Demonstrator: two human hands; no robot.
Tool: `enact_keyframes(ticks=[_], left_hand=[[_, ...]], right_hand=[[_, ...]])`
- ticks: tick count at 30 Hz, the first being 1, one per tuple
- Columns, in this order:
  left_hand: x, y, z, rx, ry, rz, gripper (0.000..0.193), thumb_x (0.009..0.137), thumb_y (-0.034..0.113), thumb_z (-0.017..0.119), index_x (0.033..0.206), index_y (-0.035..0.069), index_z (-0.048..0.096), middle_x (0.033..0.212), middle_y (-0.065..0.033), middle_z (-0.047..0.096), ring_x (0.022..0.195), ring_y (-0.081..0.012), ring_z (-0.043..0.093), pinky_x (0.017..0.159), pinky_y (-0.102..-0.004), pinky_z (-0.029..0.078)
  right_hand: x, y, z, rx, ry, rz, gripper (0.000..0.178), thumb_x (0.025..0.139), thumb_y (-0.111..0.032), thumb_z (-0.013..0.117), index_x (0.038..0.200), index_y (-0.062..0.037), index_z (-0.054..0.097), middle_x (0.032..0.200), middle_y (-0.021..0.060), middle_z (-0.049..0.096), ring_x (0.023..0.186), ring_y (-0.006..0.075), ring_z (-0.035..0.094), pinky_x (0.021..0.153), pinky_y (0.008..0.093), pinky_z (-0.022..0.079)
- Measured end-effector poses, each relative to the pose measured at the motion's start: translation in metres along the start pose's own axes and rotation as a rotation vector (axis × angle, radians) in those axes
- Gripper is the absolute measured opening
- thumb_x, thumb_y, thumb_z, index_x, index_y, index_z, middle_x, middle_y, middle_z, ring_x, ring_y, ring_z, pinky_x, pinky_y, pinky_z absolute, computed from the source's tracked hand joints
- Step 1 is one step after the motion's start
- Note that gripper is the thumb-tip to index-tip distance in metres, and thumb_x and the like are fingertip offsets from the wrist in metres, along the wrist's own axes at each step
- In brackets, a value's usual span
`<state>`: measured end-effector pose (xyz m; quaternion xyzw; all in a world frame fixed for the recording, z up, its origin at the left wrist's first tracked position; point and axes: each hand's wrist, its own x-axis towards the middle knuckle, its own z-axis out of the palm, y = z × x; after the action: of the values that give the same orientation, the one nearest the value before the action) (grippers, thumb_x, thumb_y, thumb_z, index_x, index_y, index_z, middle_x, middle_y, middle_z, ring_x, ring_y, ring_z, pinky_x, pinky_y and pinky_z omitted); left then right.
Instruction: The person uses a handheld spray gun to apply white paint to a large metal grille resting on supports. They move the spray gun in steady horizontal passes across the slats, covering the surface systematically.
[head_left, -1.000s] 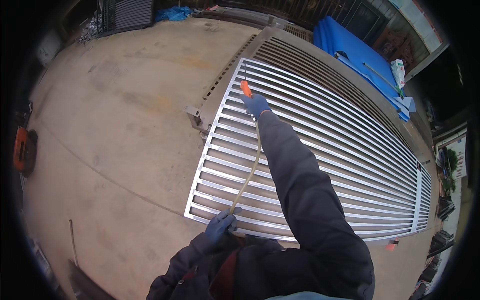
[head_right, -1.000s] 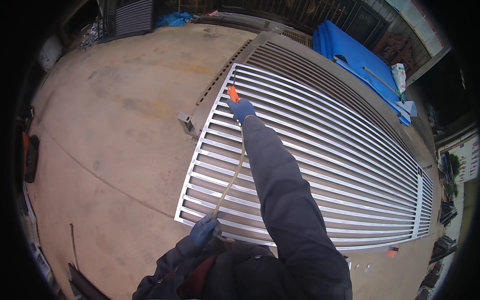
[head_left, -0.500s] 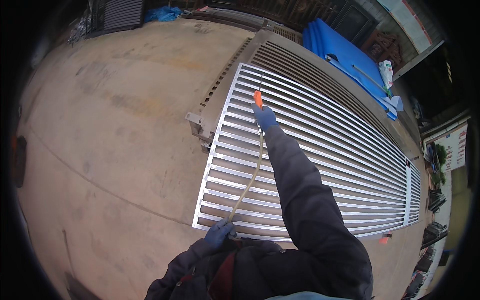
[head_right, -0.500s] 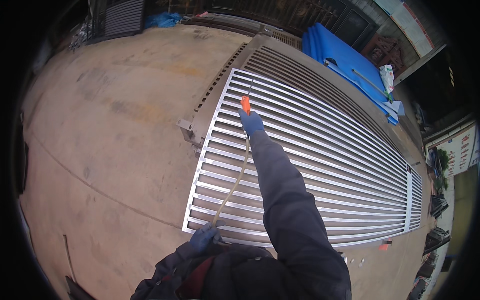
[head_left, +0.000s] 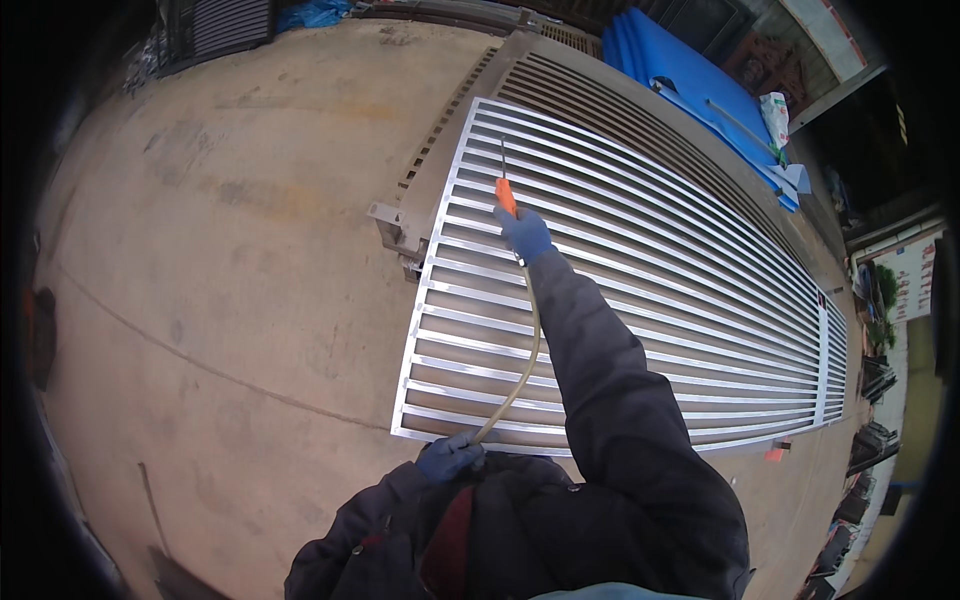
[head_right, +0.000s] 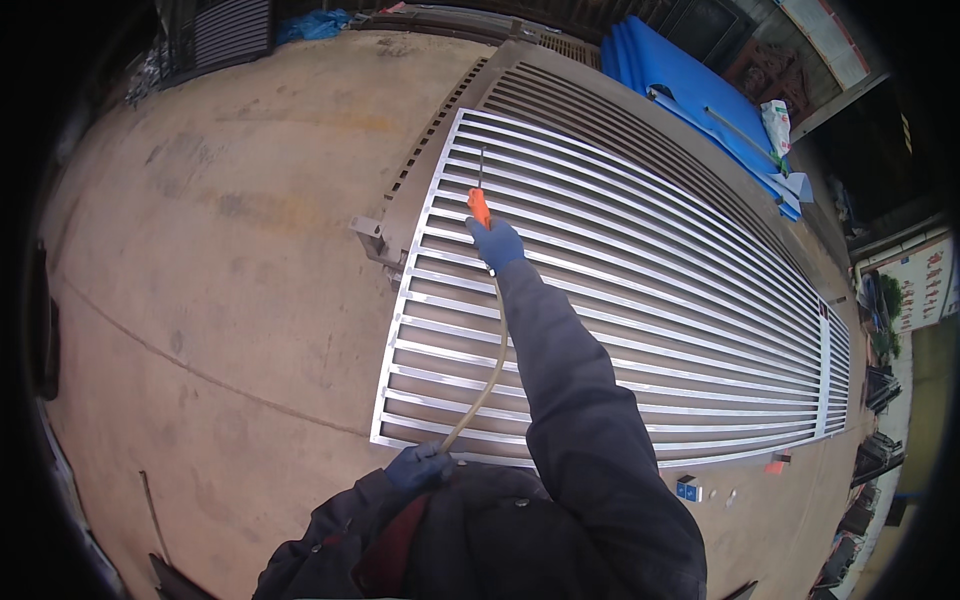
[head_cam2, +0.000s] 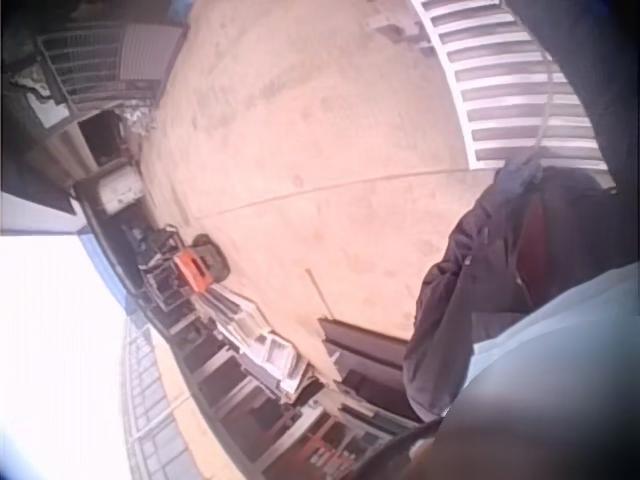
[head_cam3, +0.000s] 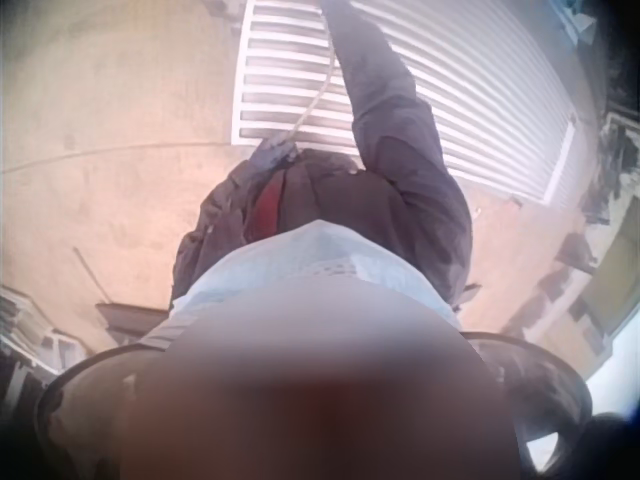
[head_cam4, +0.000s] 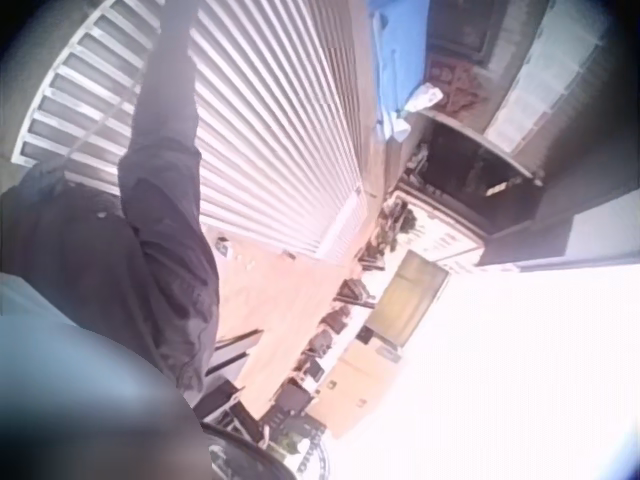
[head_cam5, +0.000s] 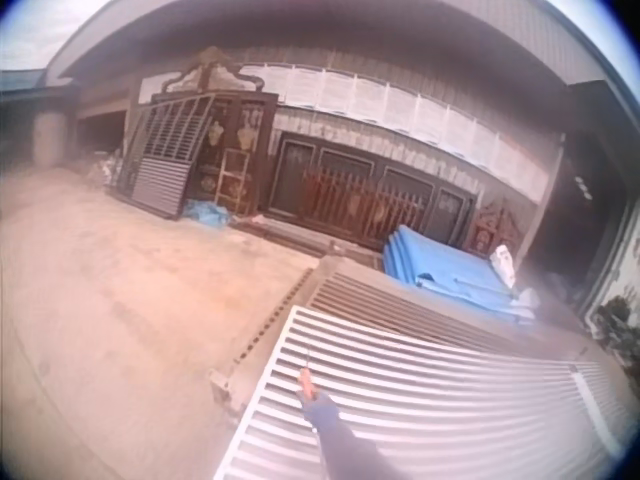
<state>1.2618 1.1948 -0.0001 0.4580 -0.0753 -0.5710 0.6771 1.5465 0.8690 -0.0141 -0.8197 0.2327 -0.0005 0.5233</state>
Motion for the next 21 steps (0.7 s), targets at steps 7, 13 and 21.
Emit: enact_keyframes(ticks=[7, 13, 21], left_hand=[[-0.007, -0.017, -0.008, 0.058, -0.035, -0.126, 0.041, 0.096, 0.020, 0.059, 0.133, 0.002, 0.057, 0.106, -0.0021, 0.064, 0.094, -0.0095, 0.058, 0.084, -0.0255, 0.048], [0.003, -0.029, -0.021, 0.362, -0.301, -0.021, 0.037, 0.099, 0.021, 0.057, 0.132, 0.004, 0.058, 0.131, -0.0120, 0.060, 0.123, -0.0180, 0.054, 0.103, -0.0328, 0.044], [0.007, -0.045, -0.009, 0.339, -0.453, 0.094, 0.035, 0.099, 0.020, 0.055, 0.130, 0.005, 0.060, 0.120, -0.0105, 0.064, 0.118, -0.0175, 0.056, 0.101, -0.0327, 0.045]], right_hand=[[-0.048, 0.014, -0.002, -0.026, 0.216, 0.003, 0.056, 0.086, -0.056, 0.061, 0.087, -0.0001, 0.064, 0.068, 0.0132, 0.063, 0.063, 0.0263, 0.062, 0.061, 0.0398, 0.048], [-0.106, 0.012, 0.015, -0.238, -0.061, -0.096, 0.061, 0.086, -0.062, 0.059, 0.095, -0.0013, 0.064, 0.083, 0.0195, 0.067, 0.084, 0.0355, 0.066, 0.076, 0.0444, 0.048], [-0.160, 0.017, 0.022, -0.118, -0.058, -0.144, 0.055, 0.088, -0.057, 0.061, 0.089, -0.0022, 0.063, 0.077, 0.0177, 0.066, 0.075, 0.0338, 0.066, 0.068, 0.0429, 0.049]])
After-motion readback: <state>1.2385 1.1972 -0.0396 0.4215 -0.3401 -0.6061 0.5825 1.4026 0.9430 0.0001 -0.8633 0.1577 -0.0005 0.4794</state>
